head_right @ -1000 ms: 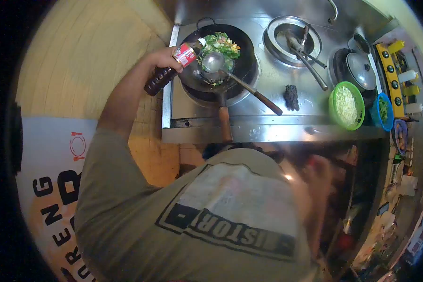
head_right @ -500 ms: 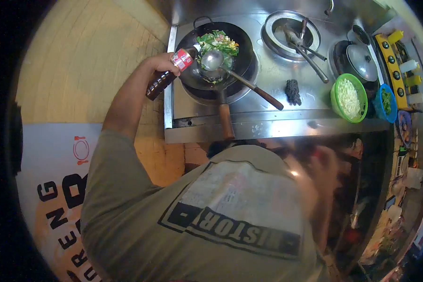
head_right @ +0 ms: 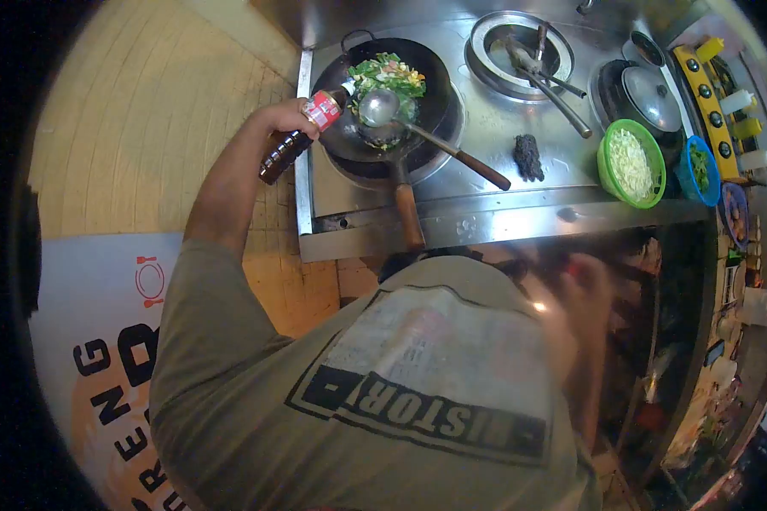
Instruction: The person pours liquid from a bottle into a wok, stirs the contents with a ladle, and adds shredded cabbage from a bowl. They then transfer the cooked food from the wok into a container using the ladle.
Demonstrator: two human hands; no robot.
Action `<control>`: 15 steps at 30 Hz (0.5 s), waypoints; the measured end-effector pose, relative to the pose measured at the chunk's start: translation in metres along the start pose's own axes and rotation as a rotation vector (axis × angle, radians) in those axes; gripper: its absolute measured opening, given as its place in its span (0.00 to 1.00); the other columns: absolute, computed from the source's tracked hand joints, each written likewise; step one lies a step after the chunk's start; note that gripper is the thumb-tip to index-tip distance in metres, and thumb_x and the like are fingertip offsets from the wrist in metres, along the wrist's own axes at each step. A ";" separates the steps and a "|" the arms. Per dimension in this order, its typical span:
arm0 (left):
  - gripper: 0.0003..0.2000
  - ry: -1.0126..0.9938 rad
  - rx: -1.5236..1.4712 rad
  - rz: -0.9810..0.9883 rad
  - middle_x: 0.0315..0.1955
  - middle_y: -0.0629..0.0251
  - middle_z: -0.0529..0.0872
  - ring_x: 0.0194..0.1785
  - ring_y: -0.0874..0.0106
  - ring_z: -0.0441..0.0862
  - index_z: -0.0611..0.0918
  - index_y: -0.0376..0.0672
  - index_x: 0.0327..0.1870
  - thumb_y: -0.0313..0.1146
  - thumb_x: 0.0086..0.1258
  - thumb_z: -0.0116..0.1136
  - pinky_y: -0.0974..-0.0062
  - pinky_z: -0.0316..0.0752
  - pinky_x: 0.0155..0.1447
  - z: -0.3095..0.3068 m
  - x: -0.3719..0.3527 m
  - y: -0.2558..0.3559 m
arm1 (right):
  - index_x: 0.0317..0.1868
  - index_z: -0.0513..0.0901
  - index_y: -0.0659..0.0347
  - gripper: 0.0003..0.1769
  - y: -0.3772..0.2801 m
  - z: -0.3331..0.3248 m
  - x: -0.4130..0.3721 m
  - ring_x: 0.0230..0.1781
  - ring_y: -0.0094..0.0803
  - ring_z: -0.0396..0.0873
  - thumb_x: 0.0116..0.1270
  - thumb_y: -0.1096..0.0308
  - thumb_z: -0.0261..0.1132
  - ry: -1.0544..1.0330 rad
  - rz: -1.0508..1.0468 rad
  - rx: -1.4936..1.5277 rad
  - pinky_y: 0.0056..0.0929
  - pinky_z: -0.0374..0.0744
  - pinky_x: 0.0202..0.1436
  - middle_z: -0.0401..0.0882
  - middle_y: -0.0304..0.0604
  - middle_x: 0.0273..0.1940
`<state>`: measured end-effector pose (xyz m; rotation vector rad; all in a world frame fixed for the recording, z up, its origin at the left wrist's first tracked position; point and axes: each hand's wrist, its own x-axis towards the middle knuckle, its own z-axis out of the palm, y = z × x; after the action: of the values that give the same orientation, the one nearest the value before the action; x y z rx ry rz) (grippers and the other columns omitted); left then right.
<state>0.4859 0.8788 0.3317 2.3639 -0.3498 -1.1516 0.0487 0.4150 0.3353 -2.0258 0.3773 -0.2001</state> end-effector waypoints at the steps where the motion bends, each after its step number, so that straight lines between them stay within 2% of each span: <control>1: 0.19 -0.005 0.022 0.021 0.31 0.62 0.85 0.34 0.67 0.82 0.82 0.42 0.37 0.33 0.40 0.71 0.68 0.76 0.43 -0.001 0.006 -0.006 | 0.51 0.73 0.64 0.16 -0.001 0.000 0.000 0.43 0.21 0.72 0.62 0.80 0.61 0.001 0.001 0.000 0.20 0.72 0.49 0.73 0.37 0.42; 9: 0.18 -0.015 0.027 0.022 0.32 0.64 0.84 0.37 0.68 0.81 0.80 0.43 0.38 0.31 0.42 0.71 0.67 0.76 0.44 0.004 -0.001 0.002 | 0.51 0.74 0.64 0.16 -0.002 0.002 -0.001 0.44 0.21 0.72 0.62 0.81 0.60 0.022 0.069 0.036 0.21 0.71 0.51 0.73 0.38 0.44; 12: 0.18 -0.004 -0.063 0.023 0.31 0.67 0.85 0.34 0.72 0.81 0.80 0.44 0.37 0.30 0.43 0.72 0.71 0.77 0.41 0.007 -0.014 0.014 | 0.51 0.74 0.64 0.16 -0.005 0.002 -0.002 0.45 0.21 0.72 0.62 0.81 0.61 0.002 0.043 0.013 0.21 0.71 0.51 0.73 0.38 0.45; 15: 0.23 0.014 -0.036 0.106 0.34 0.66 0.84 0.36 0.73 0.81 0.78 0.43 0.43 0.31 0.43 0.73 0.71 0.76 0.43 0.008 -0.015 0.007 | 0.50 0.74 0.64 0.16 0.000 0.002 -0.003 0.45 0.22 0.72 0.62 0.81 0.61 0.002 0.018 0.017 0.21 0.71 0.52 0.73 0.38 0.45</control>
<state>0.4703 0.8766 0.3419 2.2923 -0.4404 -1.0831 0.0466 0.4174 0.3348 -2.0053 0.3931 -0.1935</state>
